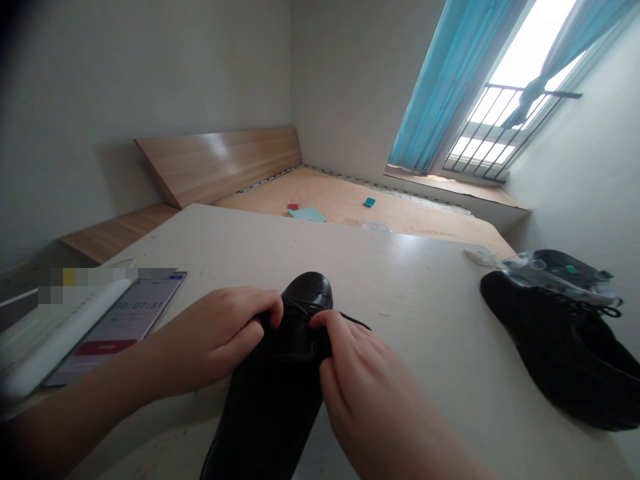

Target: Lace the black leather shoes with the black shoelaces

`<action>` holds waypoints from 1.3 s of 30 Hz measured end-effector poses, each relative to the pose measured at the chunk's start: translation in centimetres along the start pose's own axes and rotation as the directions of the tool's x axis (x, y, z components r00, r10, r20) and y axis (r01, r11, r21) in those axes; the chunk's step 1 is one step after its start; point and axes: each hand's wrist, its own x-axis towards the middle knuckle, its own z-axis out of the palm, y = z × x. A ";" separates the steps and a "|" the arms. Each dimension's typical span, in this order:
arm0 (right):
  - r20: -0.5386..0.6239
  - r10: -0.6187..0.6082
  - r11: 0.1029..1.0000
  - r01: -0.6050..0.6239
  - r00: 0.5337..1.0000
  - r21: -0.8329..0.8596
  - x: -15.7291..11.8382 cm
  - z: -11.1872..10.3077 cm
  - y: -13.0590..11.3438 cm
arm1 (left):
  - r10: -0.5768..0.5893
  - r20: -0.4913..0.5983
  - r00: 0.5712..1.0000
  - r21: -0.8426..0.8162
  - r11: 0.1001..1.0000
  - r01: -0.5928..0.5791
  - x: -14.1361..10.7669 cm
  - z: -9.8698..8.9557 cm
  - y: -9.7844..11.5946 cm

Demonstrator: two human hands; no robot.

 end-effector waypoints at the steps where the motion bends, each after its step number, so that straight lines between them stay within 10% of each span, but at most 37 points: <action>1: -0.012 -0.016 0.999 0.016 1.000 -0.038 -0.1 0.1 0.1 | -0.015 0.009 1.000 -0.036 0.999 0.015 0.0 -0.1 -0.1; 10: -0.006 0.026 0.996 -0.026 1.000 -0.085 -0.1 0.0 0.3 | -0.123 0.031 0.992 -0.168 0.978 0.127 -0.2 -1.3 -0.3; 22: 0.130 0.172 0.985 -0.169 0.977 -0.031 0.3 -0.5 0.2 | -0.001 -0.085 0.996 -0.245 0.969 -0.020 -0.7 -1.3 -0.3; 28: -0.141 -0.009 0.994 -0.006 0.990 -0.109 0.5 -1.0 0.0 | 0.038 -0.146 0.989 -0.509 0.854 -0.108 -0.5 -1.1 -0.2; 34: -0.278 -0.001 0.974 0.064 0.961 0.216 0.5 -4.3 -1.6 | -0.136 -0.386 0.913 -0.772 0.589 -0.238 -0.8 -1.6 0.0; 39: -0.366 -0.133 0.917 0.254 0.921 0.307 1.7 -5.2 -4.5 | -0.023 -0.440 0.898 -0.789 0.488 -0.374 -1.7 -1.6 0.9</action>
